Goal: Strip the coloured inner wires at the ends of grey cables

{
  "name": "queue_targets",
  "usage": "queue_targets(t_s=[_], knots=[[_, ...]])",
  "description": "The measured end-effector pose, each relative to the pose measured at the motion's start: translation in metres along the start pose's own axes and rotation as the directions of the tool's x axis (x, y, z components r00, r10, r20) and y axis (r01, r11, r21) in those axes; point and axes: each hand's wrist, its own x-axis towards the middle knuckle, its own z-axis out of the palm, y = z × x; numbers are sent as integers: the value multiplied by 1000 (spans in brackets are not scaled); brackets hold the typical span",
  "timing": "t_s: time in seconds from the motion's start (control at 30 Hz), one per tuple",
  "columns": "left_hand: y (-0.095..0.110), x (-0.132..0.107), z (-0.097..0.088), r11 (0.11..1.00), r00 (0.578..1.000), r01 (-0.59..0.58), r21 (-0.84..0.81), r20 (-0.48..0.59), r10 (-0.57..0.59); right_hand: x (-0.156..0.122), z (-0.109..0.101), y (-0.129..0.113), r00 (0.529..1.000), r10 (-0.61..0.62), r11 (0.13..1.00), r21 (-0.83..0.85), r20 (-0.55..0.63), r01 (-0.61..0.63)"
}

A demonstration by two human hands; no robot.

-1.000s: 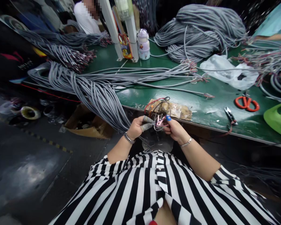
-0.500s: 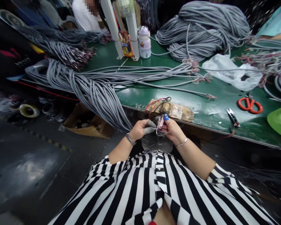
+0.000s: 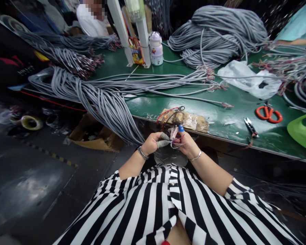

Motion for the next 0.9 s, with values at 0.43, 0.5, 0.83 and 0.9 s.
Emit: queue_targets(t_s=[0.43,0.5,0.83,0.9], knots=[[13,-53,8,1000,998,-14,4,57,13,-10,-27,9,999,33,999,36,-15,-33],[13,-58,7,998,998,-58,22,26,58,-11,-28,9,999,39,999,33,-3,-39],[3,-44,2,990,987,-136,-28,-86,133,-11,-7,-10,991,85,996,-33,102,-82],[1,-38,2,992,987,-128,-19,-99,126,-9,-3,-11,995,57,997,-49,85,-53]])
